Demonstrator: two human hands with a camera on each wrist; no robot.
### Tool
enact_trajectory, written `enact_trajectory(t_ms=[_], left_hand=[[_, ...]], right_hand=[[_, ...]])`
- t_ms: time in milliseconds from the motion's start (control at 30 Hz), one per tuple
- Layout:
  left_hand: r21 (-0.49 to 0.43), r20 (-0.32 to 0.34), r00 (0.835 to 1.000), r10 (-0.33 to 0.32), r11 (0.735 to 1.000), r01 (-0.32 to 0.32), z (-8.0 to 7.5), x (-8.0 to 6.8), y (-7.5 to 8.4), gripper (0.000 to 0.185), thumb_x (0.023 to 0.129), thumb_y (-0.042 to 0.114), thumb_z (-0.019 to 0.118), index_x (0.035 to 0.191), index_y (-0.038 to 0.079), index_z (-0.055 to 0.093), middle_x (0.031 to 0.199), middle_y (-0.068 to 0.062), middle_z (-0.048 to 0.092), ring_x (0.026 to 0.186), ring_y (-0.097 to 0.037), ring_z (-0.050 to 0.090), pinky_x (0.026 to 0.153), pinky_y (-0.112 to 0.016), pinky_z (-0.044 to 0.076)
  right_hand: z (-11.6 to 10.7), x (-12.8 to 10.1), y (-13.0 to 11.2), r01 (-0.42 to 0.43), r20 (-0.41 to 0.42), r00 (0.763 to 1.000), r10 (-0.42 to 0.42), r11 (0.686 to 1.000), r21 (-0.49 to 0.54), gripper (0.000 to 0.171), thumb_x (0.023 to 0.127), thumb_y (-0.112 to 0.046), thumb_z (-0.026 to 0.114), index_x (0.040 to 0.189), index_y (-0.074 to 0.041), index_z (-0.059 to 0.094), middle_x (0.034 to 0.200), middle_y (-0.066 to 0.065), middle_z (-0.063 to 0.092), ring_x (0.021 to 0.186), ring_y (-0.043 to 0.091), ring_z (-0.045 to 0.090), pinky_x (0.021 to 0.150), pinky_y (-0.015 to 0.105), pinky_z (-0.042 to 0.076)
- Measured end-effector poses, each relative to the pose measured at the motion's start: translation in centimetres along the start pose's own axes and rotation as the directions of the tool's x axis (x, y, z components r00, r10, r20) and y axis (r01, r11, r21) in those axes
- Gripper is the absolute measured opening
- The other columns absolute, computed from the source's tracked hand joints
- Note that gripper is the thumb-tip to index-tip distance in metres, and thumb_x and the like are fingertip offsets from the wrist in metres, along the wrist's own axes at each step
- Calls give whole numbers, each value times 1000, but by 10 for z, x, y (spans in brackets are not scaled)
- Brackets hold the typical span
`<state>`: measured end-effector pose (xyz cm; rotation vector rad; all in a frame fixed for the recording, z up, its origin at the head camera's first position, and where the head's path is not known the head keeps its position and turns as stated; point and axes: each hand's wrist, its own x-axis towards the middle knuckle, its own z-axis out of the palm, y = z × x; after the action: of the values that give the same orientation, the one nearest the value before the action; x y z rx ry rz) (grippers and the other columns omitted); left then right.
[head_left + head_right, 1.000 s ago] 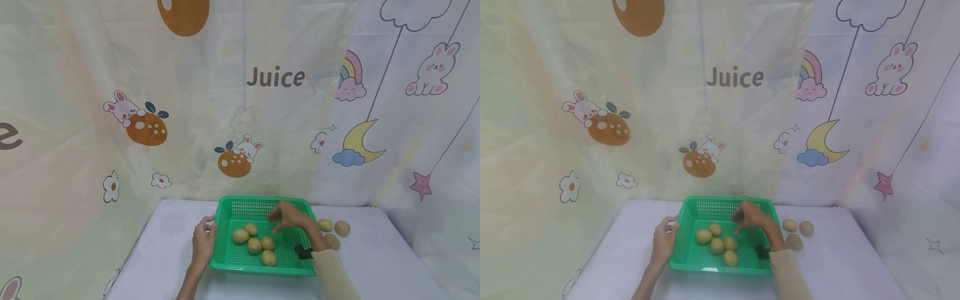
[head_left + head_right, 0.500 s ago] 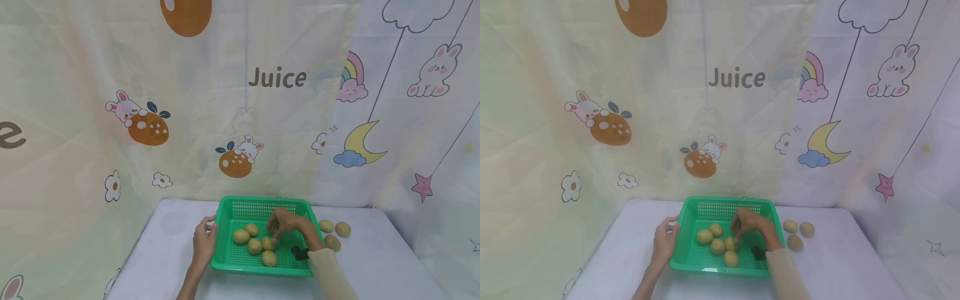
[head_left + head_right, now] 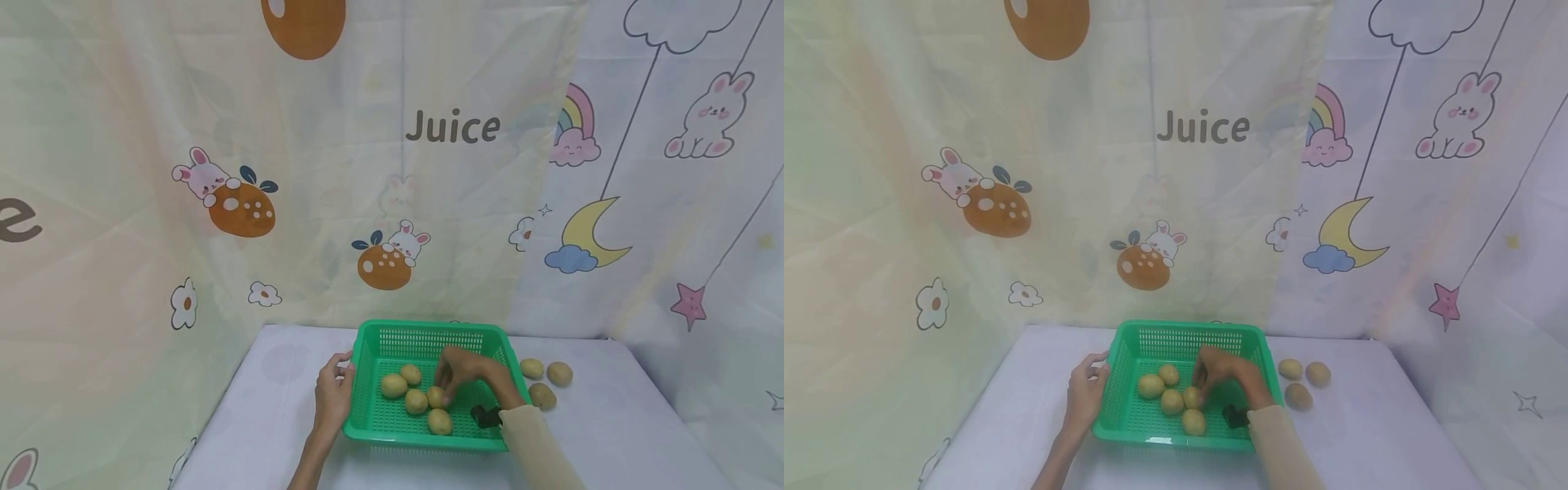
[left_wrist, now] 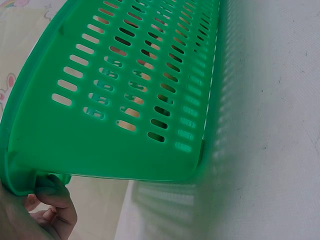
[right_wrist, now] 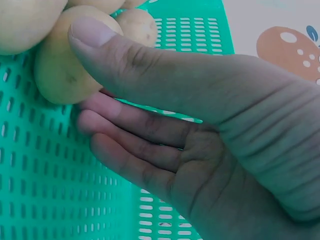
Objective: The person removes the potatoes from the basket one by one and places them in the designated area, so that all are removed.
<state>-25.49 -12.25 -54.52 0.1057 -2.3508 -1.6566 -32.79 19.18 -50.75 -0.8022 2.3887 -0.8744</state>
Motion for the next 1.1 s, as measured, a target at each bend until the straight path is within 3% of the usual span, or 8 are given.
enact_trajectory(t_ms=[267, 800, 1100], left_hand=[[3, 2, 1000, -9, 1000, 9, 0, -2, 1, 32, 112, 12, 59, 141, 5, 69, 98, -15, 73, 68, -17, 70, 61, -25, 54], [-1, -2, 1000, 1, 1000, -1, 0, -2, 2, 31, 111, 11, 59, 140, 3, 69, 98, -16, 74, 65, -16, 70, 58, -26, 53], [-13, 10, 1000, -1, 1000, 1, -1, -1, 1, 32, 112, 11, 58, 142, 4, 67, 97, -17, 73, 62, -18, 71, 56, -26, 53]], right_hand=[[4, 1, -1, -42, -12, 999, 42, 999, -21, 29, 74, -4, 100, 99, -5, 85, 93, 8, 84, 85, 17, 78, 78, 33, 65], [8, 2, 0, 6, -3, 1000, -6, 1000, -19, 26, 74, -2, 100, 96, -3, 86, 87, 8, 84, 76, 11, 75, 71, 27, 62], [9, 2, -1, 8, -26, 1000, -10, 999, -48, 25, 71, -6, 102, 91, -8, 87, 81, 2, 82, 71, 9, 72, 67, 27, 61]])
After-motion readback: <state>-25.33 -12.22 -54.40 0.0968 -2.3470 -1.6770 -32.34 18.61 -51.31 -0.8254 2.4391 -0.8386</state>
